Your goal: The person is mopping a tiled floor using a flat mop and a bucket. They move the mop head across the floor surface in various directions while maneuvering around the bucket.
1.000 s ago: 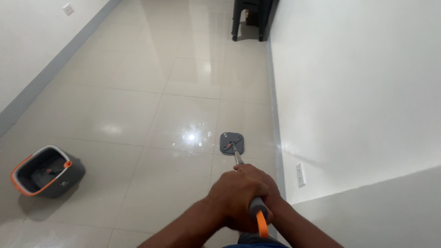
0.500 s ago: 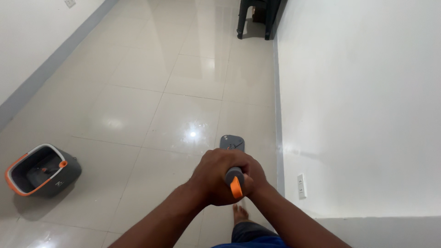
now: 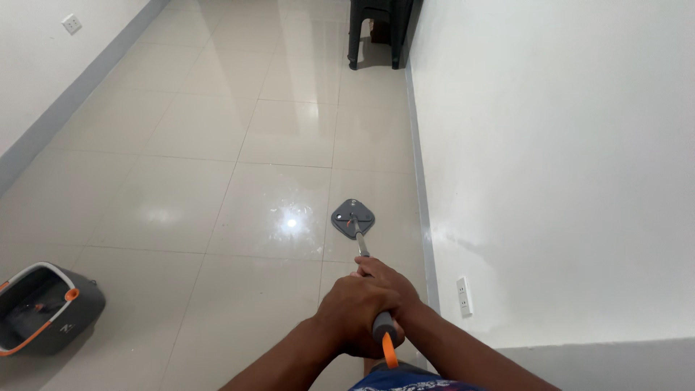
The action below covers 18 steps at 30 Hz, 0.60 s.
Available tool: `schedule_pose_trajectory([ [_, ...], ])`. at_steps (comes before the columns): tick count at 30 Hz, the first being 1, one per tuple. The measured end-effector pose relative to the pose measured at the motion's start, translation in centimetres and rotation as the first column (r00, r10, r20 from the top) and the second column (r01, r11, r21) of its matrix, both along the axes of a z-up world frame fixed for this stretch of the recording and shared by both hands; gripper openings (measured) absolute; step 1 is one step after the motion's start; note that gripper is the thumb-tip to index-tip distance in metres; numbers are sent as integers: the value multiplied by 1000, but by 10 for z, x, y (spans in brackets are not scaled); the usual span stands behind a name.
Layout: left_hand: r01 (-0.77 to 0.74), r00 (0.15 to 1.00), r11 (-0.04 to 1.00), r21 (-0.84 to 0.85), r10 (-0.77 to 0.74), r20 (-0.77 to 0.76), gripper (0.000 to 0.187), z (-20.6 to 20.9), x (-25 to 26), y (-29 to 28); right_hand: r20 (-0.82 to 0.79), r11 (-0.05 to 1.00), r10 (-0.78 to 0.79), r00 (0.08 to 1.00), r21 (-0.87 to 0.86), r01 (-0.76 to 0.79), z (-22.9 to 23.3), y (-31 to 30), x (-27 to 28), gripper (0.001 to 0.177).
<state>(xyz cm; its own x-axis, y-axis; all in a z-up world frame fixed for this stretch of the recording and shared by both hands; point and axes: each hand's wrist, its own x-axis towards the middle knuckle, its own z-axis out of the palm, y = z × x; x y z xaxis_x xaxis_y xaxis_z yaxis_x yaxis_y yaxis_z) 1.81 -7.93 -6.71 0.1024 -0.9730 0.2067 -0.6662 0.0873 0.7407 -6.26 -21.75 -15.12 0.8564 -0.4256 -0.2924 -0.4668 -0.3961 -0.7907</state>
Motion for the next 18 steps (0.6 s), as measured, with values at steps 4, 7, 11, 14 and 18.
schedule_pose_trajectory([
  [4, -7, 998, 992, 123, -2, 67, 18, 1, -7, 6, 102, 861, -182, 978, 497, 109, -26, -6, -6, 41],
  [7, -2, 997, 980, 197, -13, 78, 21, 14, -13, 11, 0, 798, -263, 965, 562, 217, -17, 4, -10, 44],
  [11, 73, 991, 966, 249, -98, 92, 23, 36, -32, 28, 27, 962, 121, 992, -251, -110, 14, 23, -38, 43],
  [14, 131, 980, 943, 307, -170, 106, 26, 47, -43, 48, 47, 975, 89, 995, -208, -78, 24, 49, -54, 46],
  [18, 185, 970, 955, 234, -215, 110, 30, 42, -56, 75, 66, 992, 56, 996, -113, -48, 29, 80, -75, 47],
])
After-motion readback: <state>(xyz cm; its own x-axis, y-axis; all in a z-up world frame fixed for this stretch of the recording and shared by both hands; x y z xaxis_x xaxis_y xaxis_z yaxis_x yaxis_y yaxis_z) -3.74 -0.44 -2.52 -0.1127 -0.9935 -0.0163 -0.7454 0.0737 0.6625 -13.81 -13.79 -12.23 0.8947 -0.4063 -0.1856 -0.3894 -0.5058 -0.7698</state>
